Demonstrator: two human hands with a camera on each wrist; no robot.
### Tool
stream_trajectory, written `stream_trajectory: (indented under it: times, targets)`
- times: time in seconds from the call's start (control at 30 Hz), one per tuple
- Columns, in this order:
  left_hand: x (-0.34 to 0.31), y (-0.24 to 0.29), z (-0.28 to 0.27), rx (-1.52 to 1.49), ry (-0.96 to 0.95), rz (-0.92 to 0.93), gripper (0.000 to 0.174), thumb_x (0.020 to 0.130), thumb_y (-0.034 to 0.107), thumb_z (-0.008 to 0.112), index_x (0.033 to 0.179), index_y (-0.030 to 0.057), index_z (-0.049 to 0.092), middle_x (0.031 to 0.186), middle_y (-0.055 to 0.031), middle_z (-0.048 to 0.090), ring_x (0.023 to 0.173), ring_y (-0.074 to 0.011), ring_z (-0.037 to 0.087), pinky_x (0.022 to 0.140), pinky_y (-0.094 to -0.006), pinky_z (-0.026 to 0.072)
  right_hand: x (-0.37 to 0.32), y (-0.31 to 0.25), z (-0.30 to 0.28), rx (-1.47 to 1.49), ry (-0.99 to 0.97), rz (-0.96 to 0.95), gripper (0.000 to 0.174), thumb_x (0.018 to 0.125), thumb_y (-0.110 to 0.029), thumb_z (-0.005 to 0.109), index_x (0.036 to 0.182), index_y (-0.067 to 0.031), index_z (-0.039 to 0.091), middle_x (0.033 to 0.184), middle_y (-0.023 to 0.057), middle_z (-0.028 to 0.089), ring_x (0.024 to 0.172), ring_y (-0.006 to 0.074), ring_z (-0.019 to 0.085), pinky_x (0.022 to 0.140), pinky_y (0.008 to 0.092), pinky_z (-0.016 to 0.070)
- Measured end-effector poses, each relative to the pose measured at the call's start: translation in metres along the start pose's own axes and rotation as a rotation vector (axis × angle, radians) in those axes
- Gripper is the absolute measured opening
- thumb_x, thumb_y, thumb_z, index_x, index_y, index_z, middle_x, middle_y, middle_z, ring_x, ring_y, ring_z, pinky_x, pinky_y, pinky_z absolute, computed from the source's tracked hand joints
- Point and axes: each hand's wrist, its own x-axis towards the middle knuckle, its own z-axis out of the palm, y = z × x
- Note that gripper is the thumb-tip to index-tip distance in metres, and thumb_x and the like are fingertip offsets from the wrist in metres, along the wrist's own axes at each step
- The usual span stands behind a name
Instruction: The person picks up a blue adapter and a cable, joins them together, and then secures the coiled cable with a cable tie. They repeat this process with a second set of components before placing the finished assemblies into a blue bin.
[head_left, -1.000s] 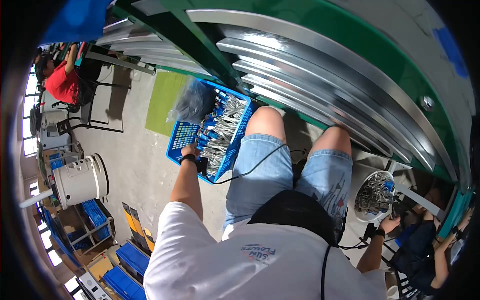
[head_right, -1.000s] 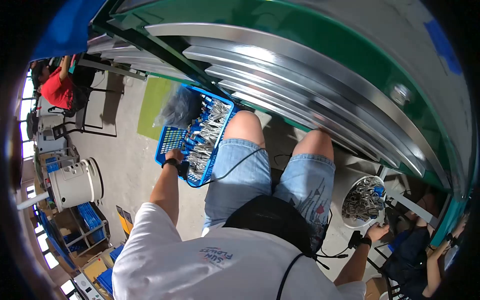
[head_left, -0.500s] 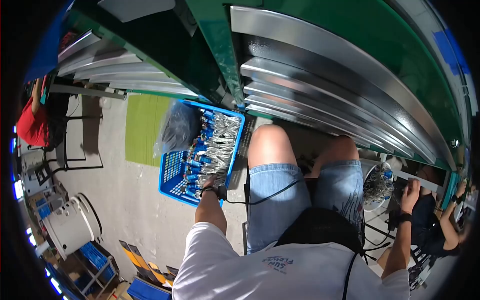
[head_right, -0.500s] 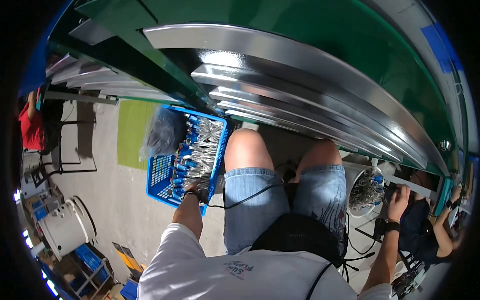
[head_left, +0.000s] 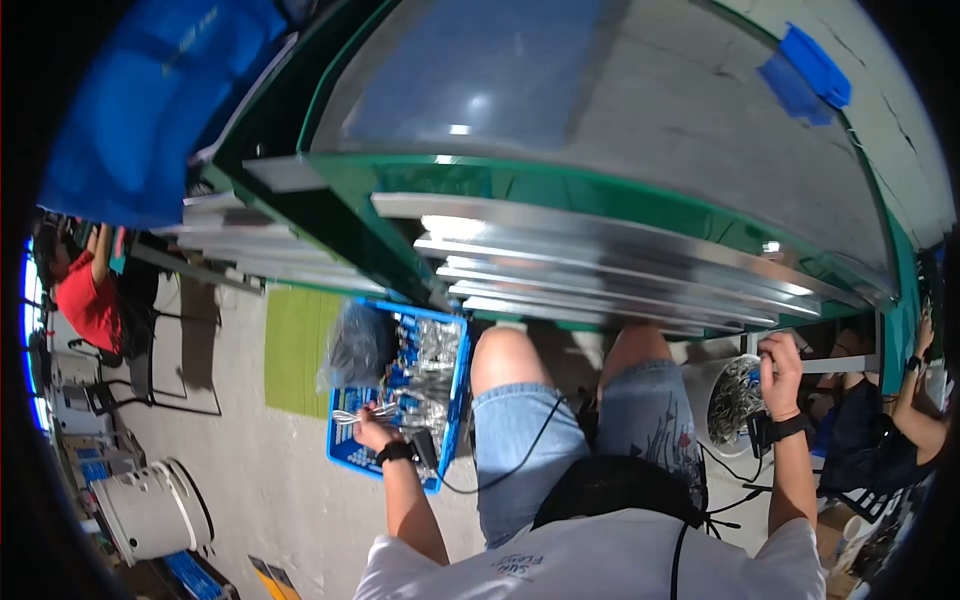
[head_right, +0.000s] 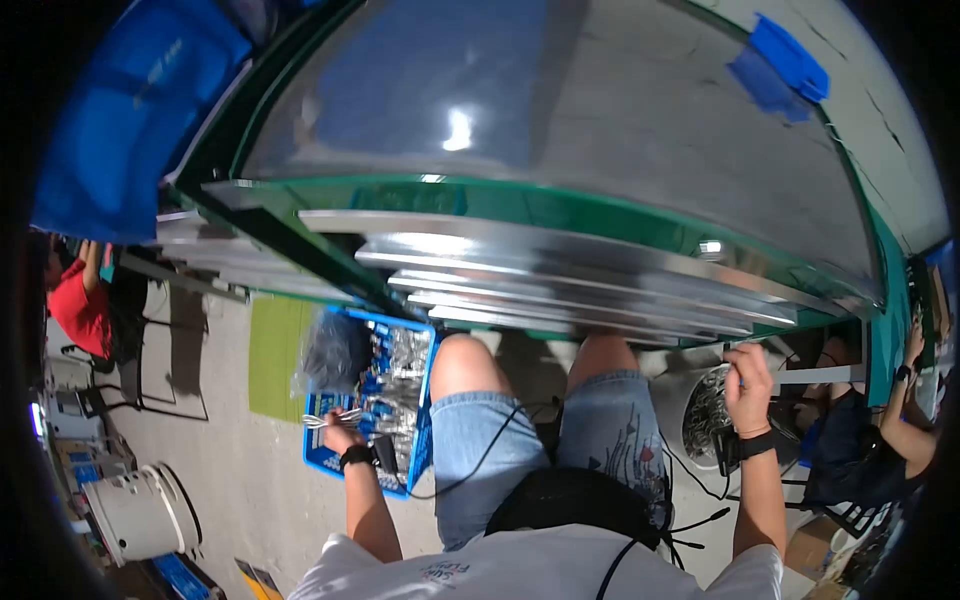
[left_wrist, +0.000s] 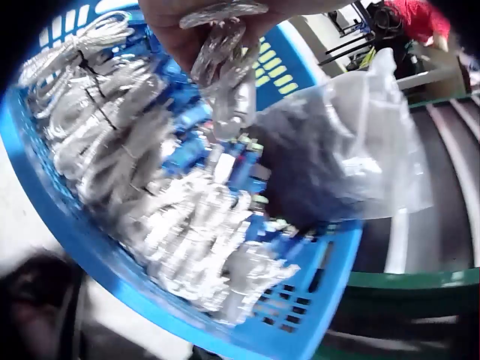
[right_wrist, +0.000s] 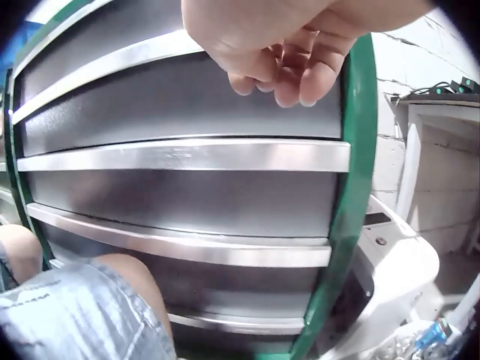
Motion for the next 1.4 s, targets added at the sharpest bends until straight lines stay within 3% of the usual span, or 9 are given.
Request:
stream_trajectory:
  times: [0.17, 0.37, 0.57, 0.67, 0.77, 0.9, 1.07, 1.2, 1.4]
  targets:
    - [-0.152, 0.154, 0.165, -0.084, -0.419, 0.347, 0.028, 0.091, 0.013, 0.054, 0.113, 0.0013, 0.042, 0.098, -0.0101, 0.057, 0.084, -0.0172, 0.056, 0.077, -0.0313, 0.0471, 0.042, -0.041, -0.025, 0.129, 0.181, -0.33, 0.022, 0.065, 0.011, 0.056, 0.082, -0.0018, 0.061, 0.083, 0.0119, 0.059, 0.068, 0.027, 0.06, 0.059, 0.0337, 0.049]
    - [-0.337, 0.252, 0.284, -0.232, -1.089, 0.465, 0.038, 0.09, 0.006, 0.049, 0.126, 0.0016, 0.038, 0.1, -0.0116, 0.058, 0.078, -0.0171, 0.059, 0.073, -0.0295, 0.0496, 0.09, -0.095, -0.1, 0.369, 0.254, -0.668, 0.034, 0.059, 0.007, 0.06, 0.09, -0.006, 0.065, 0.085, 0.0083, 0.06, 0.067, 0.0228, 0.06, 0.055, 0.0294, 0.0486]
    - [-0.478, 0.256, 0.366, -0.139, -1.636, 0.323, 0.038, 0.082, -0.004, 0.054, 0.118, 0.0025, 0.043, 0.1, -0.0124, 0.058, 0.089, -0.0182, 0.058, 0.079, -0.0327, 0.0495, 0.153, -0.134, -0.146, 0.984, 0.005, -0.326, 0.055, 0.083, -0.014, 0.064, 0.127, 0.0061, 0.039, 0.111, 0.0194, 0.058, 0.097, 0.0242, 0.059, 0.083, 0.0311, 0.0468]
    - [-0.508, 0.239, 0.405, -0.013, -1.898, 0.511, 0.052, 0.081, 0.003, 0.064, 0.126, 0.0022, 0.039, 0.116, -0.0108, 0.051, 0.104, -0.0187, 0.053, 0.09, -0.0318, 0.0444, 0.192, -0.13, -0.147, 1.234, 0.075, -0.284, 0.043, 0.084, -0.015, 0.064, 0.117, 0.0032, 0.044, 0.102, 0.0099, 0.058, 0.092, 0.0163, 0.058, 0.081, 0.0301, 0.0473]
    - [-0.524, 0.256, 0.427, 0.253, -1.892, 0.904, 0.062, 0.077, 0.009, 0.071, 0.131, 0.0025, 0.04, 0.122, -0.0074, 0.048, 0.111, -0.0172, 0.047, 0.097, -0.0335, 0.0385, 0.229, -0.102, -0.15, 1.274, 0.152, -0.216, 0.026, 0.084, -0.007, 0.061, 0.106, -0.0005, 0.05, 0.093, 0.0036, 0.058, 0.084, 0.0103, 0.057, 0.075, 0.0269, 0.0485]
    - [-0.521, 0.259, 0.473, 0.243, -1.842, 0.655, 0.041, 0.084, 0.012, 0.063, 0.121, 0.0027, 0.048, 0.11, -0.0066, 0.053, 0.105, -0.0152, 0.049, 0.09, -0.0295, 0.0404, 0.265, -0.066, -0.175, 1.217, -0.086, -0.177, 0.026, 0.077, -0.005, 0.06, 0.101, -0.0025, 0.054, 0.093, 0.0044, 0.059, 0.076, 0.0092, 0.055, 0.069, 0.0232, 0.0458]
    - [-0.512, 0.259, 0.531, 0.139, -1.579, 0.04, 0.062, 0.091, 0.022, 0.055, 0.137, 0.0004, 0.02, 0.113, -0.0126, 0.047, 0.091, -0.0212, 0.056, 0.081, -0.0378, 0.0501, 0.301, -0.038, -0.181, 1.097, -0.134, -0.169, 0.03, 0.079, -0.022, 0.066, 0.101, -0.002, 0.058, 0.075, -0.001, 0.054, 0.062, 0.0056, 0.047, 0.056, 0.0206, 0.0379]
    - [-0.496, 0.244, 0.558, 0.192, -1.621, 0.006, 0.06, 0.093, 0.015, 0.05, 0.139, -0.0004, 0.014, 0.114, -0.0147, 0.047, 0.09, -0.024, 0.058, 0.083, -0.039, 0.052, 0.324, -0.012, -0.168, 1.083, -0.153, -0.155, 0.031, 0.079, -0.025, 0.069, 0.097, -0.0022, 0.059, 0.072, -0.0015, 0.053, 0.06, 0.006, 0.047, 0.054, 0.0207, 0.0377]
    - [-0.468, 0.216, 0.57, 0.282, -1.801, -0.161, 0.023, 0.092, 0.017, 0.051, 0.107, -0.001, 0.054, 0.098, -0.011, 0.057, 0.09, -0.0181, 0.059, 0.077, -0.0315, 0.0546, 0.335, 0.009, -0.141, 1.105, -0.307, 0.099, 0.03, 0.082, -0.024, 0.067, 0.1, -0.0039, 0.055, 0.07, 0.0011, 0.056, 0.062, 0.0068, 0.053, 0.055, 0.0184, 0.0413]
